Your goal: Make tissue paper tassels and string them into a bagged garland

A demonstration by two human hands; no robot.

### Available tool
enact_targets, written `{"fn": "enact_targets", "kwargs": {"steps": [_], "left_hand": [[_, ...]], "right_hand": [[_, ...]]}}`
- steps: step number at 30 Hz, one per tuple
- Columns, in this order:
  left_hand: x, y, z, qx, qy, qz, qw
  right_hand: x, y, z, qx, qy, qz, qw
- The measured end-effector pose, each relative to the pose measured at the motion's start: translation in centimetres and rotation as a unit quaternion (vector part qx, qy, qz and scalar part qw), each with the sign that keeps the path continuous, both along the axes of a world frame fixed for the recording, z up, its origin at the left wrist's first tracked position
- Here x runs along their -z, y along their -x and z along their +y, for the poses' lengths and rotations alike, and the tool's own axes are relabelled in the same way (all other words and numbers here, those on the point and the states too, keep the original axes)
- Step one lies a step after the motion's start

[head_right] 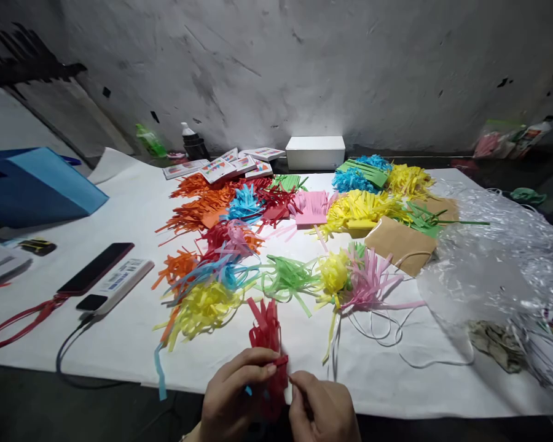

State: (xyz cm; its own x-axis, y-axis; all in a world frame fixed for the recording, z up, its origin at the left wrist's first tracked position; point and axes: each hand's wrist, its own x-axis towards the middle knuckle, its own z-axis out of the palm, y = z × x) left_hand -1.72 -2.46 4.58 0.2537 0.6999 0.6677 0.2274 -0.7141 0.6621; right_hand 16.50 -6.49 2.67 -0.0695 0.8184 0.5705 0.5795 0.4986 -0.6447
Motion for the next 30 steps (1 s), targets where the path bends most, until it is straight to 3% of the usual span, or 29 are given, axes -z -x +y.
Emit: {"fn": "enact_targets", "kwargs": {"steps": [3, 5, 7, 10, 14, 19, 24, 27, 28, 30], "left_hand": [[0.0, -0.1, -0.2, -0.028, -0.022, 0.015, 0.999], [0.0, -0.2, -0.3, -0.063, -0.051, 0.039, 0.996], [0.0, -0.3, -0.4, -0.095, -0.081, 0.071, 0.990], [0.1, -0.5, -0.5, -0.107, -0.103, 0.100, 0.984], [0.6, -0.8, -0.4, -0.077, -0.106, 0.096, 0.987], [1.4, -0.8, -0.5, -0.037, -0.107, 0.117, 0.987], [1.6, -0.6, -0.6, -0.037, -0.129, 0.139, 0.981], [1.7, -0.5, -0.6, -0.031, -0.120, 0.135, 0.983], [1.8, -0.5, -0.6, -0.034, -0.123, 0.136, 0.982], [1.9, -0.6, -0.5, -0.051, -0.133, 0.146, 0.979]], "right_hand": [[-0.1, 0.4, 0.1, 0.010, 0.057, 0.027, 0.998], [-0.2, 0.6, 0.1, 0.008, 0.140, 0.073, 0.987], [-0.4, 0.7, 0.1, -0.015, 0.263, 0.150, 0.953], [-0.9, 0.9, 0.3, -0.043, 0.397, 0.270, 0.876], [-1.1, 1.0, 0.8, -0.047, 0.417, 0.378, 0.825], [-0.3, 0.8, 1.6, -0.171, 0.445, 0.431, 0.766], [-0.4, 0.6, 1.9, -0.152, 0.437, 0.377, 0.802], [-1.0, 0.6, 1.9, -0.151, 0.439, 0.370, 0.805], [-1.3, 0.5, 1.9, -0.144, 0.430, 0.358, 0.816], [-1.7, 0.3, 2.3, -0.127, 0.380, 0.299, 0.866]]}}
